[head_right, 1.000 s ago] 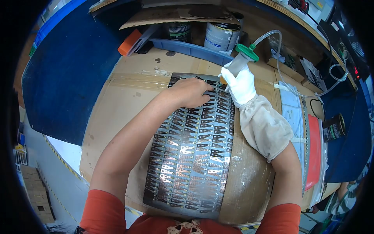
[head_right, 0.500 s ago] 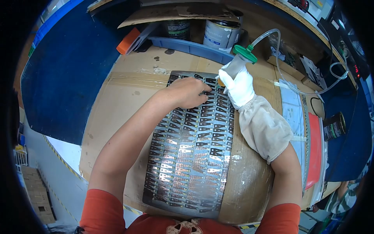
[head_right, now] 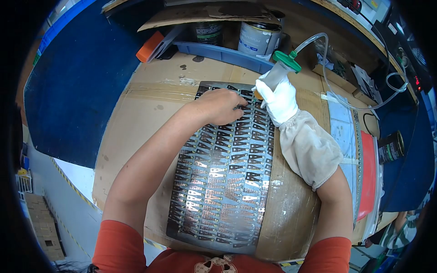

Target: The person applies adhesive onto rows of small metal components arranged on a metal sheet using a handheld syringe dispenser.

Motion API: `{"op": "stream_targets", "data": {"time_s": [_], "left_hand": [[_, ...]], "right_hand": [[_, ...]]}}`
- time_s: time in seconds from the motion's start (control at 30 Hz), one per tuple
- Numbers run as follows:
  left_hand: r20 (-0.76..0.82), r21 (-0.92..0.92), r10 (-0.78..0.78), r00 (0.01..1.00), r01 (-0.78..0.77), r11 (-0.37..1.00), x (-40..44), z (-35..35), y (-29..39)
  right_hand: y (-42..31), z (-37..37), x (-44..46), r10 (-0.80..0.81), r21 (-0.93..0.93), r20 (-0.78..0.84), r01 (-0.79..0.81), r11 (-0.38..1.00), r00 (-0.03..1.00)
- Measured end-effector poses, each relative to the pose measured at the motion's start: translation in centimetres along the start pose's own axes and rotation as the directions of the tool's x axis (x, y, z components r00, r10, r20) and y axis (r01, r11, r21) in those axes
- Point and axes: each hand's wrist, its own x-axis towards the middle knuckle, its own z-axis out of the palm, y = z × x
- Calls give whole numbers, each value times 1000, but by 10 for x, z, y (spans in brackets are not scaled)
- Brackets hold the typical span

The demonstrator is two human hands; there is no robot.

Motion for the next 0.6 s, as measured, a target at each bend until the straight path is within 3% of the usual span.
{"op": "stream_targets", "data": {"time_s": [0.2, 0.4, 0.6], "left_hand": [[-7, -4, 2, 1000, -2, 1000, -1, 0, 0], [7, -1, -7, 1000, 7, 1000, -1, -1, 1], [-5, -5, -15, 1000, 15, 1000, -3, -1, 2]], "right_hand": [[-10, 1, -2, 80, -12, -19, -80, 997, 997], [-4, 2, 0, 8, 42, -11, -7, 999, 1000], [-7, -1, -1, 26, -48, -18, -27, 998, 1000]]}}
